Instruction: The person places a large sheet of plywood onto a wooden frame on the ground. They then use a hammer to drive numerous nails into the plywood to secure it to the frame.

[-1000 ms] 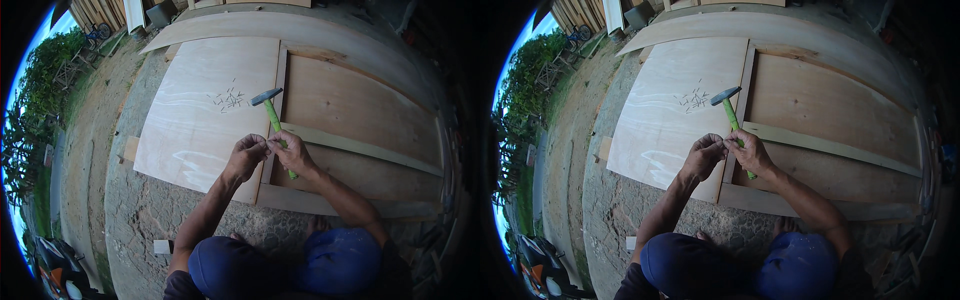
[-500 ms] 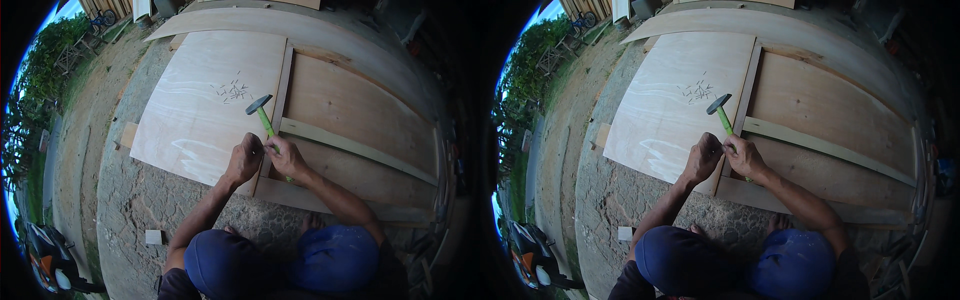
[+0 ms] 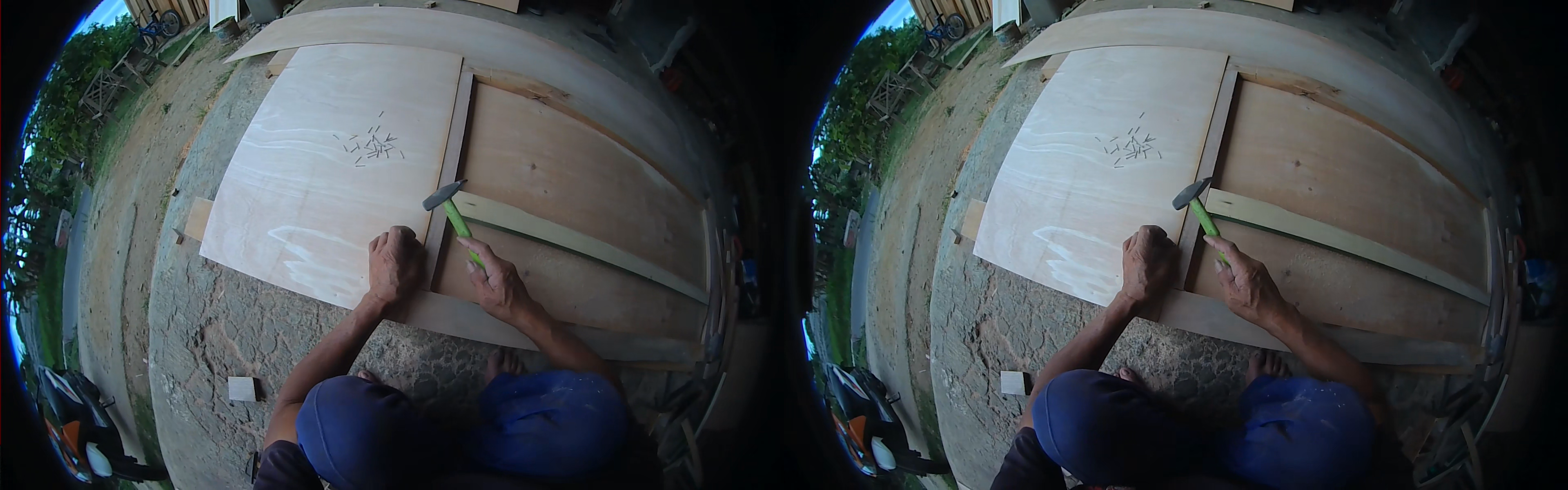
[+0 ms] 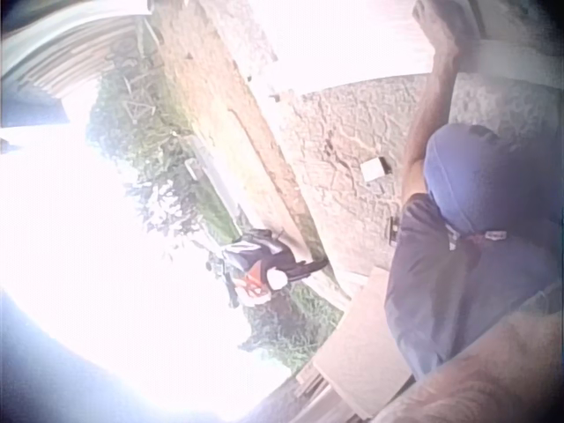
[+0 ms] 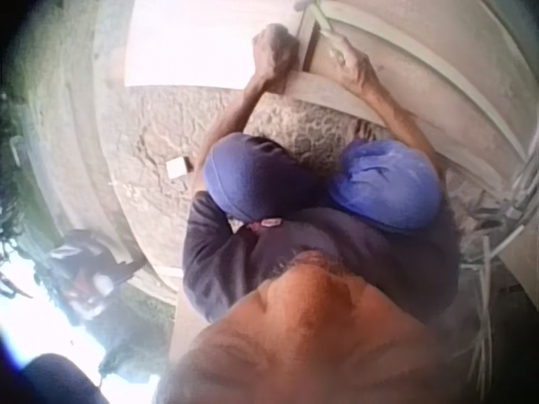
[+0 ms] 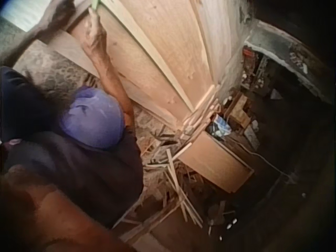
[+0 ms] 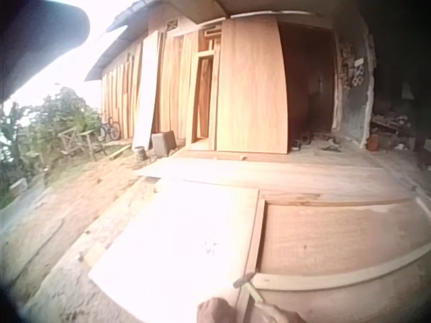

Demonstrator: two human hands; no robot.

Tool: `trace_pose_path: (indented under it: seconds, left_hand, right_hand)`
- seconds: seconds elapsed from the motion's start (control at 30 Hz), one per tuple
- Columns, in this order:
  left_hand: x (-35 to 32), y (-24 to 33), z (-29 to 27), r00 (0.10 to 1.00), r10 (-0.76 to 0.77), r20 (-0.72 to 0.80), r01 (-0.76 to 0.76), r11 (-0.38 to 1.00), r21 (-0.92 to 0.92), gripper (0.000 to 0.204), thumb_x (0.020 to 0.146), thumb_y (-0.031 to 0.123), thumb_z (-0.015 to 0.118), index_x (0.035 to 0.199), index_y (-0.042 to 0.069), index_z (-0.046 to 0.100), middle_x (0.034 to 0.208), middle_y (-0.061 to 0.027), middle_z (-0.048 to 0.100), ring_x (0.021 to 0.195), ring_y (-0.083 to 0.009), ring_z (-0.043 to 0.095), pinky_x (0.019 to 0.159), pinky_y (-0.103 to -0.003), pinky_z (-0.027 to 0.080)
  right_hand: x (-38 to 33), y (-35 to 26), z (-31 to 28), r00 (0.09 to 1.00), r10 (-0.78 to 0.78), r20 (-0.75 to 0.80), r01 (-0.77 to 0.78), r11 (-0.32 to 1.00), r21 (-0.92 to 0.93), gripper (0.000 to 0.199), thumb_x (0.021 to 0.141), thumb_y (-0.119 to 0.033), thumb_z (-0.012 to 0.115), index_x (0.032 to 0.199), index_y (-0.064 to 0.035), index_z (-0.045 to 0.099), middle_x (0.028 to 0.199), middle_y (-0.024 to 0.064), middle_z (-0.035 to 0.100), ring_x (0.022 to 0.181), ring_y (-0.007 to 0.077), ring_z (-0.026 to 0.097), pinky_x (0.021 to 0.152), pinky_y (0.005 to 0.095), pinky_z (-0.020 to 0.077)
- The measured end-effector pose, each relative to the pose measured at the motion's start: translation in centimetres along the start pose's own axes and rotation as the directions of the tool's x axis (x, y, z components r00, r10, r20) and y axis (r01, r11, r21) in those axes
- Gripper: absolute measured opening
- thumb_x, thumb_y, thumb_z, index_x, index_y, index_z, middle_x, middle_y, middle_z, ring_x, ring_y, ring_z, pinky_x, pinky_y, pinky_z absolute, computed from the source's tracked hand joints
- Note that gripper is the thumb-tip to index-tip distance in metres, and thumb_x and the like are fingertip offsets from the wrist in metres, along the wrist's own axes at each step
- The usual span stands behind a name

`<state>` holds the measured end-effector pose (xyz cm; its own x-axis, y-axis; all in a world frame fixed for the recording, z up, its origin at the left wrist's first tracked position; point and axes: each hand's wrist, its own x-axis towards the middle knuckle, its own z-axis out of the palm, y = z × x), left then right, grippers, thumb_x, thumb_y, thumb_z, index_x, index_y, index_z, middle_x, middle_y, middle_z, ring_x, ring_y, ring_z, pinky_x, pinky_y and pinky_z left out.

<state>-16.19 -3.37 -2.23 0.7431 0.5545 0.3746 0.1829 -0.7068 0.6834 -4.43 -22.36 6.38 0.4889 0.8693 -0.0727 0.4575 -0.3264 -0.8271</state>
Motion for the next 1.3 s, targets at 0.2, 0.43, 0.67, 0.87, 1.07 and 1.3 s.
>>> trace_pose_path:
  seconds: [0.2, 0.43, 0.67, 0.87, 1.07, 1.3]
  left_hand:
    - [0.0, 0.7, 0.3, 0.995, -0.091, -0.036, 0.089, 0.995, -0.041, 0.022, 0.085, 0.01, 0.069, 0.099, 0.007, 0.052, 0.086, -0.016, 0.063, 0.087, -0.0407, 0.062, 0.077, -0.053, 0.048]
    - [-0.3, -0.3, 0.3, 0.991, -0.131, -0.03, 0.129, 0.989, -0.068, 0.025, 0.088, 0.013, 0.071, 0.103, 0.007, 0.053, 0.084, -0.0156, 0.065, 0.08, -0.0376, 0.066, 0.07, -0.046, 0.051]
    - [-0.6, 0.5, -0.1, 0.971, -0.228, 0.066, 0.236, 0.961, -0.147, 0.026, 0.088, 0.011, 0.068, 0.108, 0.007, 0.052, 0.094, -0.0175, 0.066, 0.089, -0.0395, 0.065, 0.076, -0.05, 0.051]
    - [-0.2, 0.3, 0.2, 0.958, -0.272, 0.092, 0.284, 0.946, -0.157, 0.028, 0.088, 0.01, 0.067, 0.111, 0.006, 0.052, 0.094, -0.0155, 0.067, 0.09, -0.0391, 0.065, 0.08, -0.048, 0.052]
    - [-0.5, -0.1, -0.5, 0.991, -0.093, -0.101, 0.08, 0.989, -0.128, 0.038, 0.087, 0.004, 0.066, 0.122, 0.003, 0.051, 0.101, -0.0168, 0.064, 0.093, -0.0329, 0.068, 0.081, -0.041, 0.054]
    - [-0.4, -0.7, -0.5, 0.984, -0.154, -0.085, 0.131, 0.964, -0.231, 0.048, 0.079, -0.008, 0.056, 0.125, 0.001, 0.049, 0.113, -0.0172, 0.06, 0.108, -0.0351, 0.059, 0.094, -0.042, 0.05]
  right_hand:
    - [-3.3, 0.7, 1.4, 0.989, -0.09, -0.117, 0.079, 0.992, -0.098, 0.056, 0.098, -0.005, 0.052, 0.152, -0.0069, 0.036, 0.102, 0.0298, 0.066, 0.088, 0.0434, 0.068, 0.077, 0.0461, 0.0532]
    - [-2.5, 0.6, 0.8, 0.973, -0.228, 0.048, 0.231, 0.922, -0.311, 0.067, 0.095, -0.003, 0.054, 0.157, -0.0043, 0.029, 0.08, 0.0227, 0.061, 0.068, 0.0398, 0.065, 0.065, 0.048, 0.055]
    - [-2.6, 1.2, 0.3, 0.975, -0.192, 0.112, 0.221, 0.884, -0.411, 0.068, 0.093, -0.002, 0.051, 0.157, -0.0045, 0.03, 0.072, 0.0199, 0.058, 0.062, 0.0371, 0.064, 0.058, 0.0476, 0.0535]
    - [-2.6, 0.1, -0.2, 0.978, -0.174, 0.111, 0.204, 0.898, -0.389, 0.065, 0.093, -0.003, 0.05, 0.156, -0.0048, 0.034, 0.071, 0.0193, 0.058, 0.06, 0.0372, 0.063, 0.061, 0.0476, 0.054]
    - [-2.1, -1.5, -1.1, 0.947, -0.319, 0.021, 0.308, 0.89, -0.338, 0.066, 0.093, -0.003, 0.052, 0.156, -0.0053, 0.034, 0.071, 0.0194, 0.059, 0.06, 0.0368, 0.063, 0.06, 0.0483, 0.0535]
    - [-1.6, 0.2, -0.2, 0.962, -0.201, 0.183, 0.253, 0.91, -0.33, 0.066, 0.094, -0.002, 0.053, 0.156, -0.003, 0.031, 0.076, 0.024, 0.064, 0.066, 0.0407, 0.066, 0.063, 0.0469, 0.0539]
